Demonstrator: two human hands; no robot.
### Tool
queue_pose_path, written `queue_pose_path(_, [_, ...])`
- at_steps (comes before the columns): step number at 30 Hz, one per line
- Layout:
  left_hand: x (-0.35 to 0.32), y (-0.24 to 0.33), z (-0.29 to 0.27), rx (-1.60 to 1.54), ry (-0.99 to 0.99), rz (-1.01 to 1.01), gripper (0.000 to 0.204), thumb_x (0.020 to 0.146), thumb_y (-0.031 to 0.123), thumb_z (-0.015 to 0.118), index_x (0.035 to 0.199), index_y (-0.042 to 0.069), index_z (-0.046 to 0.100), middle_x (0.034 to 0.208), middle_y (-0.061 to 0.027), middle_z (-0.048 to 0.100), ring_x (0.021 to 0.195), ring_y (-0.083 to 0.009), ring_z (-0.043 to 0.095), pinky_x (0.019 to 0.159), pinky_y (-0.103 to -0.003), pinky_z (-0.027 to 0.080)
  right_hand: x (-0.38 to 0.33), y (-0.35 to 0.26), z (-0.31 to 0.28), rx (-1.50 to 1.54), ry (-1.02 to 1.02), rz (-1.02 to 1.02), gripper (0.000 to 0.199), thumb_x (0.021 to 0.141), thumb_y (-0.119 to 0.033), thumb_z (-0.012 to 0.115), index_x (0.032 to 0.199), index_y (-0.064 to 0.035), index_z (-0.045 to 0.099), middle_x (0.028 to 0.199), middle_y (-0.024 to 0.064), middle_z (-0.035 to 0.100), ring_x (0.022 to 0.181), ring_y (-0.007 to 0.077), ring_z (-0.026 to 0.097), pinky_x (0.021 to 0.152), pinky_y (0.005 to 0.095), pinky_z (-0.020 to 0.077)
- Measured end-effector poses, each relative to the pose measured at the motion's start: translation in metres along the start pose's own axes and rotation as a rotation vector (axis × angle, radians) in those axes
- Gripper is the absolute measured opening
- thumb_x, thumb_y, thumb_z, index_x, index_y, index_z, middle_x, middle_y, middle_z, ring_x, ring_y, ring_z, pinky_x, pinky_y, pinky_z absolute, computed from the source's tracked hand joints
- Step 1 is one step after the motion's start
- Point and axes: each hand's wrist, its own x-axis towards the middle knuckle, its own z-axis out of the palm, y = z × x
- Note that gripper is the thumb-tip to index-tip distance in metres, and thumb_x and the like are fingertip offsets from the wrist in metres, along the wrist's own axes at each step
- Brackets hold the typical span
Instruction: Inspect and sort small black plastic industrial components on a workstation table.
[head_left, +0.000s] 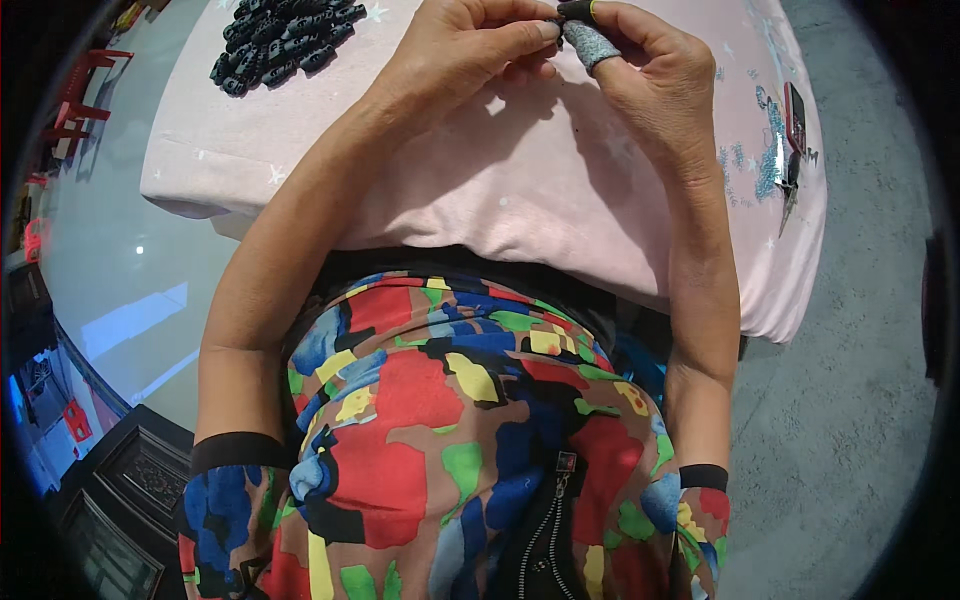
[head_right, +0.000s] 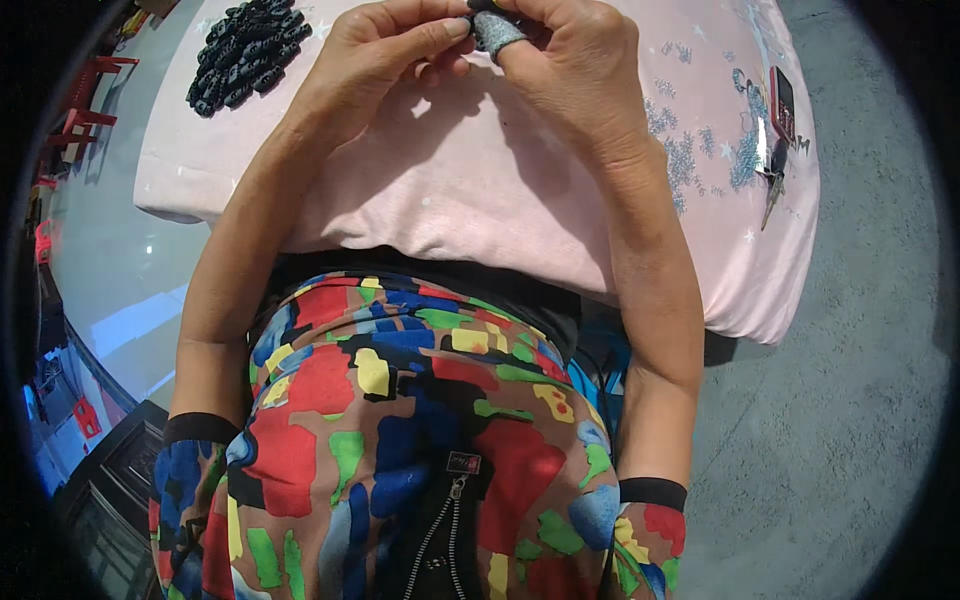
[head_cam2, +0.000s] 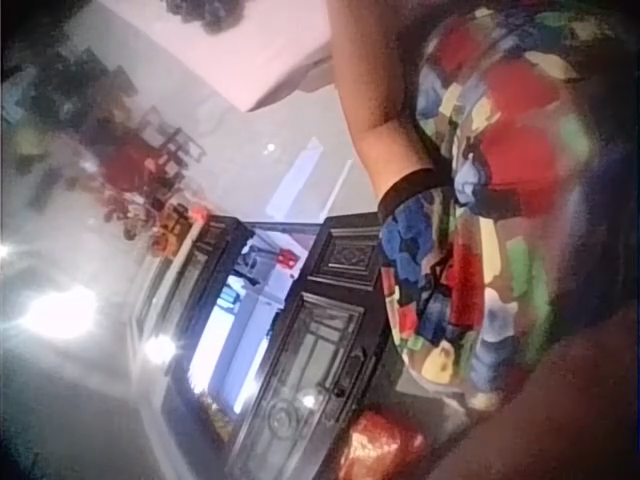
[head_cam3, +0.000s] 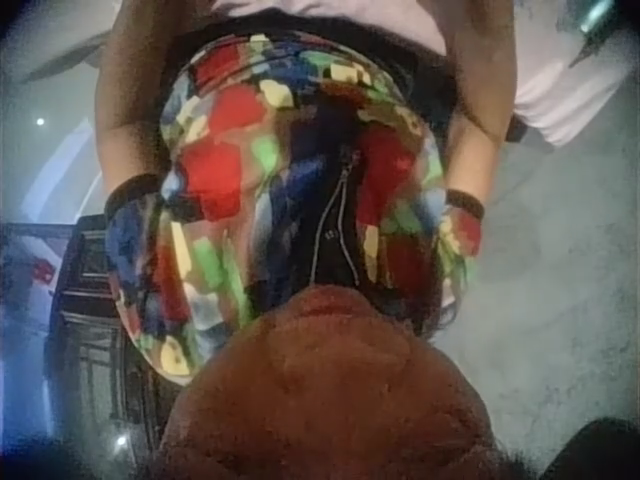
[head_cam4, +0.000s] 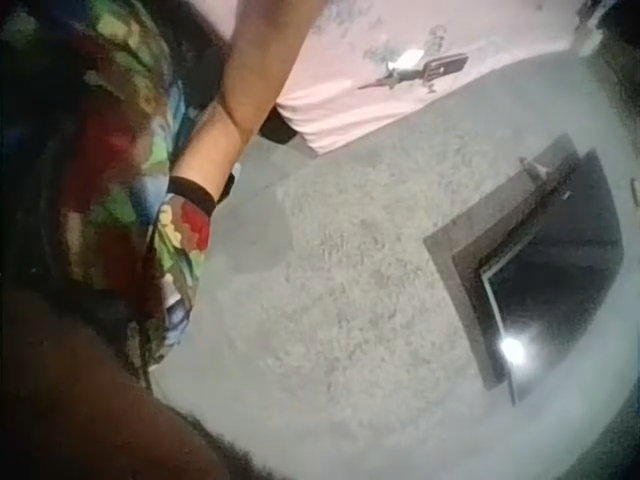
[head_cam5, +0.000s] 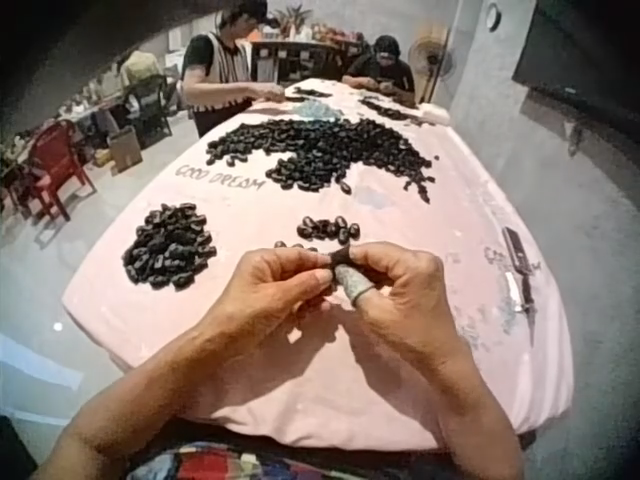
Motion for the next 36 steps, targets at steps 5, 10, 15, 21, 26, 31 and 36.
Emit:
queue_pose_path(5, [0.017,-0.012,-0.018,0.065,-0.101,0.117,0.011,0.101,0.011,0.065,0.105,0.002,0.070,0.084,-0.0012,0.067,0.071,-0.0093,0.059,0.063,-0.025,0.051,0.000,-0.008,-0.005,-0.014,-0.046,0.056,0.015,0.089,-0.001,0.068,0.102,0.0028,0.075,0.084,0.0106,0.075,0.074,0.0123,0.066,0.065,0.0294,0.0517])
queue_pose_path(10, [0.007,-0.005,-0.012,-0.072,-0.099,0.037,0.011,0.101,0.014,0.066,0.105,0.004,0.071,0.085,-0.0009,0.067,0.072,-0.0093,0.059,0.065,-0.024,0.050,0.003,0.019,0.008,0.219,0.023,-0.261,0.017,0.089,-0.002,0.067,0.103,0.0026,0.075,0.088,0.0156,0.073,0.077,0.0213,0.070,0.067,0.0326,0.0530])
queue_pose_path(15, [0.007,-0.003,-0.013,-0.075,-0.097,0.003,0.011,0.100,0.016,0.067,0.102,0.006,0.070,0.084,-0.0010,0.067,0.071,-0.0090,0.060,0.064,-0.023,0.049,-0.001,0.008,0.005,-0.160,-0.003,-0.168,0.020,0.087,-0.005,0.069,0.105,0.0027,0.074,0.092,0.0193,0.072,0.082,0.0297,0.071,0.070,0.0367,0.0544])
queue_pose_path(21, [0.021,-0.010,-0.025,0.015,-0.094,-0.002,0.014,0.099,0.019,0.068,0.102,0.005,0.071,0.081,-0.0002,0.068,0.065,-0.0073,0.058,0.059,-0.022,0.047,-0.003,-0.002,0.007,-0.252,-0.025,-0.251,0.030,0.078,-0.010,0.077,0.105,0.0021,0.073,0.093,0.0192,0.072,0.087,0.0339,0.070,0.073,0.0421,0.0549])
queue_pose_path(26, [0.020,-0.011,-0.027,0.019,-0.098,0.022,0.017,0.100,0.021,0.069,0.101,0.004,0.073,0.080,-0.0009,0.069,0.064,-0.0077,0.058,0.059,-0.022,0.047,-0.004,-0.008,0.010,-0.324,0.068,-0.339,0.029,0.073,-0.009,0.078,0.099,0.0018,0.071,0.091,0.0205,0.070,0.085,0.0380,0.068,0.076,0.0450,0.0537])
queue_pose_path(31, [0.017,-0.010,-0.023,0.042,-0.079,0.026,0.020,0.100,0.023,0.068,0.100,0.004,0.074,0.080,-0.0011,0.070,0.065,-0.0083,0.058,0.059,-0.023,0.048,-0.002,0.005,0.013,-0.012,0.179,-0.500,0.029,0.073,-0.008,0.077,0.099,0.0030,0.070,0.092,0.0208,0.071,0.086,0.0386,0.068,0.076,0.0448,0.0540])
queue_pose_path(36, [0.013,-0.006,-0.024,-0.084,-0.187,0.012,0.021,0.102,0.022,0.066,0.100,0.003,0.074,0.081,-0.0024,0.070,0.067,-0.0084,0.059,0.061,-0.023,0.049,0.003,0.035,0.027,0.337,0.283,-0.634,0.031,0.074,-0.009,0.077,0.102,0.0038,0.070,0.094,0.0213,0.071,0.088,0.0389,0.068,0.077,0.0446,0.0546])
